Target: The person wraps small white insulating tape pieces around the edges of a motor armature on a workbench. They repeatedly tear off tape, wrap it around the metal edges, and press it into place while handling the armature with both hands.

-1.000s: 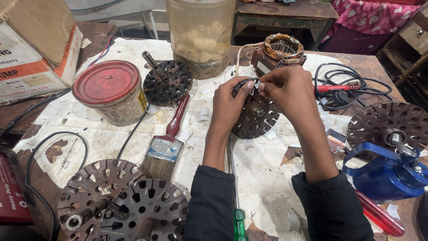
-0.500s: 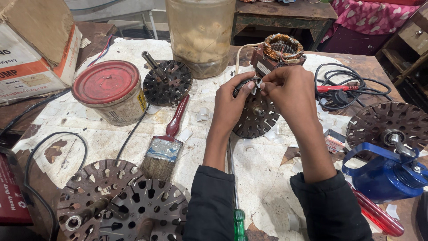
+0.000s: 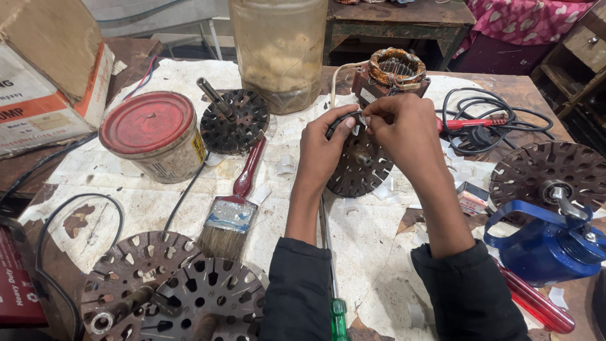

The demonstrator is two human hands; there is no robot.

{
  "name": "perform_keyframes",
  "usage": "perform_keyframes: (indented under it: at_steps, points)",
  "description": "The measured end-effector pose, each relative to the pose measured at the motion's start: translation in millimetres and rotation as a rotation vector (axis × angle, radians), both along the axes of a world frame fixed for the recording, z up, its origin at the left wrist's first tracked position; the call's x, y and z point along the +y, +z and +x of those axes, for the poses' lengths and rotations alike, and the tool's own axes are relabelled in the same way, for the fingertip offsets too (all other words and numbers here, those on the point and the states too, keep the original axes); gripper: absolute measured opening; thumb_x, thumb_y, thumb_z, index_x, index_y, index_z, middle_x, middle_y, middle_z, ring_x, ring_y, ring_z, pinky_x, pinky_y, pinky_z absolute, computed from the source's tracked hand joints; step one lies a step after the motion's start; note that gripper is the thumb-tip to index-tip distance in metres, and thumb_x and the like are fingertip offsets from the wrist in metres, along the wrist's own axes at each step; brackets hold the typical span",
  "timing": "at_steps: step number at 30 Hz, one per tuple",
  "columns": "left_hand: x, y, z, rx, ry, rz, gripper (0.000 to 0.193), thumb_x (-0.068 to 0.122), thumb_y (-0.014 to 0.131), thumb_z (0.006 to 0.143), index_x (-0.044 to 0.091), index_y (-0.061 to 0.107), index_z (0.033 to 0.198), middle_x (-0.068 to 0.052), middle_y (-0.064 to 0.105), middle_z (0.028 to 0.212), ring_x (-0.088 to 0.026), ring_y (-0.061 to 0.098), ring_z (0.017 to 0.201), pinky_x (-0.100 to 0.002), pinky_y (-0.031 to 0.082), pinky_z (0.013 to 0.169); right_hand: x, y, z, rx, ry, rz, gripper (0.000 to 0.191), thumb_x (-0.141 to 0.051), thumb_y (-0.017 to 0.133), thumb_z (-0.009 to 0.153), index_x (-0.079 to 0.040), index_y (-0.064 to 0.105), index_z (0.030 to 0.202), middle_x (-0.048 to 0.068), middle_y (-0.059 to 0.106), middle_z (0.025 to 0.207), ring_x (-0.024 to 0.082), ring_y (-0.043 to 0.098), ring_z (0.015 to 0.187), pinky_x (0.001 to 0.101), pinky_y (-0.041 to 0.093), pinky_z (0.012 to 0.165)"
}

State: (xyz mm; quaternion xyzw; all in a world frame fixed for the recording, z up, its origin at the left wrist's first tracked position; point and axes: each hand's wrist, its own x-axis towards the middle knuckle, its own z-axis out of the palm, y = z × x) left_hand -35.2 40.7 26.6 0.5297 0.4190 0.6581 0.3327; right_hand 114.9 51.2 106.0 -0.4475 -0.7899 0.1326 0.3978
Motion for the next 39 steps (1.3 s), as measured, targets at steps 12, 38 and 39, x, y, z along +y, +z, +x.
perform_keyframes:
  at_steps: [12,38,39]
  points:
    - [-1.4,1.0,-0.7,0.034,0.011,0.039,0.026,0.015,0.068,0.099,0.006,0.074,0.122,-0.007,0.079,0.105,-0.01,0.069,0.094,-0.028,0.055,0.087,12.4,-8.1,2.2,0.208,-0.049,-0.249,0.016,-0.011,0.079,0.085,-0.001,0.079,0.097,0.006,0.079,0.079,0.007,0.075,0.068,0.0248,0.06,0.063]
    - [-11.1,15.6,-0.7,0.117,0.157,-0.077,0.029,0.021,0.077,0.086,0.004,0.071,0.109,-0.009,0.079,0.098,-0.016,0.076,0.092,-0.032,0.058,0.082,42.9,-43.8,9.1,0.418,0.345,-0.523,0.022,-0.007,0.066,0.099,-0.001,0.068,0.12,0.0,0.072,0.102,0.005,0.065,0.091,0.0222,0.053,0.078]
    - [-10.9,15.2,-0.6,0.109,0.155,-0.077,0.029,0.022,0.077,0.086,0.004,0.071,0.109,-0.009,0.079,0.099,-0.016,0.076,0.092,-0.032,0.058,0.082,43.1,-44.0,8.7,0.409,0.333,-0.52,0.022,-0.007,0.066,0.098,-0.001,0.068,0.119,0.001,0.072,0.102,0.005,0.065,0.091,0.0221,0.053,0.078]
